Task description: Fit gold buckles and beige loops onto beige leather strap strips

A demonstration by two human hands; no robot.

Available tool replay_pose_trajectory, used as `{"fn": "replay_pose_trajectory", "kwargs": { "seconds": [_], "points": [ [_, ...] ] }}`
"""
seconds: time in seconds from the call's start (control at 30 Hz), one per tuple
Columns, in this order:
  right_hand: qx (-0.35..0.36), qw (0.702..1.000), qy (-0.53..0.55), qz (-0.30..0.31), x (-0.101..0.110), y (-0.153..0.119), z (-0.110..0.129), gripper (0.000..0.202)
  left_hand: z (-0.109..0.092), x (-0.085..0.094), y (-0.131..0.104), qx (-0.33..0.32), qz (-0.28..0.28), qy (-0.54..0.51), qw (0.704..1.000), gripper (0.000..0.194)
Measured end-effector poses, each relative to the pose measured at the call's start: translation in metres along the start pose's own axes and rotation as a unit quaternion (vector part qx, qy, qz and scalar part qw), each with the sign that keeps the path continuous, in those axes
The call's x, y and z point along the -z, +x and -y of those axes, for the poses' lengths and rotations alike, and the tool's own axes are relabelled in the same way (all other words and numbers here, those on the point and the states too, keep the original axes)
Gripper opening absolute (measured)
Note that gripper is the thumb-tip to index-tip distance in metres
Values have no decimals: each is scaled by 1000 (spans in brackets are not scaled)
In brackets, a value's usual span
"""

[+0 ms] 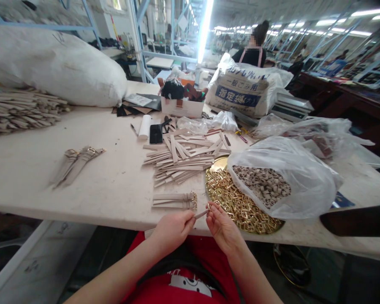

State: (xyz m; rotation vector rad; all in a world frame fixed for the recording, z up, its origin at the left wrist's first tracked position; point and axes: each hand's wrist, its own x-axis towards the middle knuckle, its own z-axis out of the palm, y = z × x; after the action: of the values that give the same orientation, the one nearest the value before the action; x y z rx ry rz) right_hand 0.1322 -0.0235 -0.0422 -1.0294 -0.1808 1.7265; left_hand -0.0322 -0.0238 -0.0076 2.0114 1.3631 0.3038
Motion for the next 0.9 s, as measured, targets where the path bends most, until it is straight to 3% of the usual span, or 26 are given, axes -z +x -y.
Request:
{"fn": "replay_pose_trajectory", "kwargs": {
  "seconds": [0.13,0.3,0.43,0.57,0.73,0.9],
  "points": [
    [-9,999,-39,23,-1,-4,-10,19,-4,1,1,9,2,-27,1000,29],
    [52,991,-106,57,-8,-14,-31,17,-7,-6,5,53,-5,-186,981,14],
    [91,976,-186,63,-14,-21,-30,21,-3,-9,7,54,8,-266,962,20],
    [94,966,-228,79,-12,-21,-23,18,0,-9,6,61,18,-281,957,24],
    [45,982,-154,96,-8,-16,-21,13,1,-8,2,63,39,-259,963,17],
    [-70,985,-94,128,-9,-15,-16,16,4,-8,-1,61,45,-245,967,15]
  ]
}}
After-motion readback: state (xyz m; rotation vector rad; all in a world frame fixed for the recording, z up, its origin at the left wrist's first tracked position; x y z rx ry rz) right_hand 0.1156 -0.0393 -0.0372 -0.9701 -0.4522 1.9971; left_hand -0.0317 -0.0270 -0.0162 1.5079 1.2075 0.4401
